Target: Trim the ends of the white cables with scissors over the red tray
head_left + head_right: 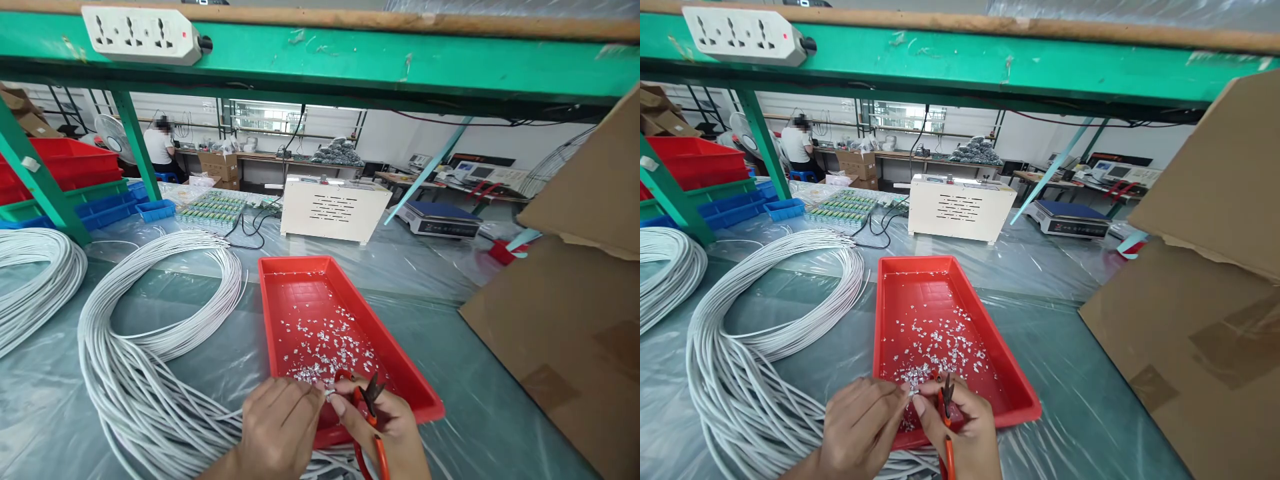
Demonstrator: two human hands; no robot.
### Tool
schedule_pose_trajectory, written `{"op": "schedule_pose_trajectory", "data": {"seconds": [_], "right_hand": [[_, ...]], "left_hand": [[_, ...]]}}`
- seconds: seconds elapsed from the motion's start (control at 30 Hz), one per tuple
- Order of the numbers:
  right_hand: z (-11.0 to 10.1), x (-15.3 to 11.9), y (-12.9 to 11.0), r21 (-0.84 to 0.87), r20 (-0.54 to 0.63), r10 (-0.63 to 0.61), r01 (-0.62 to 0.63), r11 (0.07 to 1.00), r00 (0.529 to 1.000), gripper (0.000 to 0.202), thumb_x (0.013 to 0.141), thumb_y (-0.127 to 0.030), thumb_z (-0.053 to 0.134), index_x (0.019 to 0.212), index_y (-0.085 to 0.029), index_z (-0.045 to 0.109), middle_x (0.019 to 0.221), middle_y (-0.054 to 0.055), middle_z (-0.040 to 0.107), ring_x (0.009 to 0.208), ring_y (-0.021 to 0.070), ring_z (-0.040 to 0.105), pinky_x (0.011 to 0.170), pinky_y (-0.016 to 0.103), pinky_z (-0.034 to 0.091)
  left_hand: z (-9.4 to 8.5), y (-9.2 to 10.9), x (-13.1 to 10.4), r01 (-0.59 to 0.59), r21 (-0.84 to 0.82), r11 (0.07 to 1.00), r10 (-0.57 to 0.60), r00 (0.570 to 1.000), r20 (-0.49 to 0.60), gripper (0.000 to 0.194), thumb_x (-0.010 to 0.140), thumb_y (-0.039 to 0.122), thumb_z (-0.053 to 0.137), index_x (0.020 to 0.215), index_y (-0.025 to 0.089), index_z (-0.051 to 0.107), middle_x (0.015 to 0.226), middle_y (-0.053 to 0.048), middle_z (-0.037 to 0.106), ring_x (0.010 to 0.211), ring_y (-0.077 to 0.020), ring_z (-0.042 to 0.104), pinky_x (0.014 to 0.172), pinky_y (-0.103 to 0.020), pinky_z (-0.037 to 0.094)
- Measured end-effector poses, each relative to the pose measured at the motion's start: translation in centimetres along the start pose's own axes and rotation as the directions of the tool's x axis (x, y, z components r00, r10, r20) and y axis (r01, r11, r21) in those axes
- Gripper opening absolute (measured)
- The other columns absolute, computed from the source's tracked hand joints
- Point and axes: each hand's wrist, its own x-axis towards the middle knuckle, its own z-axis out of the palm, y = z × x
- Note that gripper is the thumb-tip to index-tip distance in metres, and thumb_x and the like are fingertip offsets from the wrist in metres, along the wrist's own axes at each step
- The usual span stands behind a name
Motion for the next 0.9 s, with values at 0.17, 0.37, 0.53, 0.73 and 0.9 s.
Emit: {"op": "schedule_pose_trajectory", "data": {"seconds": [0.17, 0.37, 0.53, 0.73, 0.9], "right_hand": [[0.3, -0.2, -0.2, 0.013, -0.009, 0.055, -0.055, 0.998, 0.998, 0.009, 0.066, -0.026, 0.068, 0.069, -0.018, 0.07, 0.062, 0.004, 0.066, 0.057, 0.0181, 0.061, 0.053, 0.026, 0.051], [1.3, -0.5, -0.7, 0.138, -0.144, 0.138, -0.118, 0.983, 0.98, 0.008, 0.063, -0.026, 0.069, 0.067, -0.02, 0.071, 0.065, 0.002, 0.066, 0.062, 0.018, 0.061, 0.058, 0.026, 0.049], [1.1, -0.5, -0.9, 0.133, -0.131, 0.122, -0.104, 0.986, 0.984, 0.009, 0.062, -0.022, 0.069, 0.07, -0.021, 0.072, 0.068, 0.003, 0.068, 0.063, 0.0183, 0.061, 0.059, 0.026, 0.05], [0.2, -0.5, -0.3, 0.041, -0.028, 0.135, -0.134, 0.99, 0.99, 0.014, 0.064, -0.022, 0.068, 0.076, -0.018, 0.073, 0.071, 0.006, 0.067, 0.061, 0.0184, 0.061, 0.055, 0.025, 0.05], [0.5, -0.4, -0.2, 0.02, -0.097, 0.12, -0.118, 0.993, 0.988, 0.01, 0.063, -0.024, 0.068, 0.07, -0.017, 0.072, 0.067, 0.004, 0.064, 0.058, 0.0167, 0.058, 0.053, 0.024, 0.049]], "left_hand": [[0.0, 0.1, 0.2, -0.069, 0.058, 0.996, 0.067, 0.997, 0.026, 0.018, 0.078, 0.003, 0.049, 0.088, 0.011, 0.062, 0.071, -0.008, 0.07, 0.061, -0.016, 0.063, 0.055, -0.026, 0.048], [0.4, 0.2, 0.0, -0.026, 0.042, 0.999, 0.024, 0.999, 0.039, 0.015, 0.077, 0.002, 0.051, 0.084, 0.009, 0.062, 0.067, -0.007, 0.069, 0.057, -0.0162, 0.062, 0.053, -0.027, 0.047], [0.6, 0.1, -0.3, -0.009, 0.05, 0.999, 0.007, 0.999, 0.039, 0.015, 0.078, 0.003, 0.051, 0.085, 0.01, 0.062, 0.067, -0.007, 0.068, 0.058, -0.0159, 0.061, 0.055, -0.027, 0.046], [0.6, 0.0, -0.3, 0.008, 0.039, 0.999, -0.01, 0.999, 0.048, 0.014, 0.078, 0.003, 0.052, 0.086, 0.01, 0.061, 0.068, -0.007, 0.068, 0.059, -0.016, 0.061, 0.055, -0.027, 0.046], [0.7, 0.1, -0.2, 0.028, 0.021, 0.999, -0.029, 0.999, 0.04, 0.014, 0.078, 0.003, 0.053, 0.086, 0.011, 0.061, 0.068, -0.006, 0.068, 0.06, -0.0161, 0.061, 0.056, -0.027, 0.046]]}}
